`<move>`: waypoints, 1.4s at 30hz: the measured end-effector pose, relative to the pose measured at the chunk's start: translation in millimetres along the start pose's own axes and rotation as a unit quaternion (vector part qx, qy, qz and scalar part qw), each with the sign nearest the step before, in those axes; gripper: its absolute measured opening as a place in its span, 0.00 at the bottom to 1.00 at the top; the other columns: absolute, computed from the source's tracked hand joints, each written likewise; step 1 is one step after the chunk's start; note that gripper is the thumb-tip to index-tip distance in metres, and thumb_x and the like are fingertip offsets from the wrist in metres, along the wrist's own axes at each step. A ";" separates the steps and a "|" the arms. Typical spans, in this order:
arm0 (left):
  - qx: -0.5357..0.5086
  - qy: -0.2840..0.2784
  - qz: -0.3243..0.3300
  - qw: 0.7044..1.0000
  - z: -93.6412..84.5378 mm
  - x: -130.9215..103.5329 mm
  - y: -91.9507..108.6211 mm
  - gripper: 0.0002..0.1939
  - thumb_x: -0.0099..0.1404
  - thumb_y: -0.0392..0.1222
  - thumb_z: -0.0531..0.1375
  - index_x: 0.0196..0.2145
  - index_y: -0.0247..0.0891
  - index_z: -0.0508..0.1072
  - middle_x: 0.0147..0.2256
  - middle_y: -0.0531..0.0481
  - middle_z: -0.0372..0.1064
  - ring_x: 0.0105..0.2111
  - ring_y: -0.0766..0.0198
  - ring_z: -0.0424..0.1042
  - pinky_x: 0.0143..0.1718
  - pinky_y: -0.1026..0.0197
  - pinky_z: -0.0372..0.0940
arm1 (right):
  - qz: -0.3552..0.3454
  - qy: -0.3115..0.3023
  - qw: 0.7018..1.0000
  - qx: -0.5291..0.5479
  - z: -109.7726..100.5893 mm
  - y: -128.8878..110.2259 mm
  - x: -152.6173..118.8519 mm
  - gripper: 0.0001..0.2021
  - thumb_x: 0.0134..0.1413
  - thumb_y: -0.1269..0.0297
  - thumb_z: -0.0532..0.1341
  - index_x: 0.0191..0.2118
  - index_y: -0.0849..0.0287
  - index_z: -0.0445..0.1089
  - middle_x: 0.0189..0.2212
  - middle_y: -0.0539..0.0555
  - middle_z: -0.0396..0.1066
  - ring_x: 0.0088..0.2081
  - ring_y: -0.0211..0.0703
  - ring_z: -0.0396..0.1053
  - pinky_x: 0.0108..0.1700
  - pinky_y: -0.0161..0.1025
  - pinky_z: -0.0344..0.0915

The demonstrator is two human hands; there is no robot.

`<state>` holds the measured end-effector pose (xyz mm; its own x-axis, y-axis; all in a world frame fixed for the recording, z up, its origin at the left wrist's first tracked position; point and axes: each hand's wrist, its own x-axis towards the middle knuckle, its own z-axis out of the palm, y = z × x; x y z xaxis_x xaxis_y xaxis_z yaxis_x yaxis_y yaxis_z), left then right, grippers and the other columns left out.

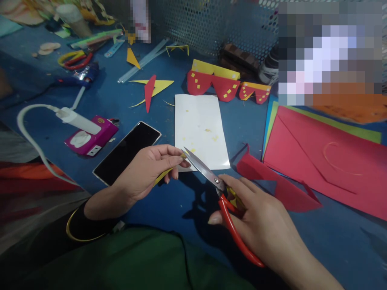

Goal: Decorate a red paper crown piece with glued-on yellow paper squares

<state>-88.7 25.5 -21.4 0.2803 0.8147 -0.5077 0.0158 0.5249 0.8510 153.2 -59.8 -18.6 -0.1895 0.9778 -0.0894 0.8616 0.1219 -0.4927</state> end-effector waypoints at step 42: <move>-0.001 -0.032 -0.005 0.999 0.3 0.4 -0.7 0.06 0.65 0.39 0.63 0.30 0.34 0.74 0.32 0.47 0.79 0.21 0.72 0.68 0.19 0.68 0.59 | -0.009 -0.035 0.999 0.030 -1.1 2.6 1.1 0.19 0.56 0.55 0.68 0.54 0.46 0.76 0.44 0.50 0.82 0.39 0.48 0.82 0.30 0.31 0.74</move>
<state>-88.3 25.4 -22.2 0.3408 0.7923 -0.5061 0.0164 0.5332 0.8458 155.7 -58.2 -19.1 -0.2396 0.9608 -0.1393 0.8287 0.1277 -0.5449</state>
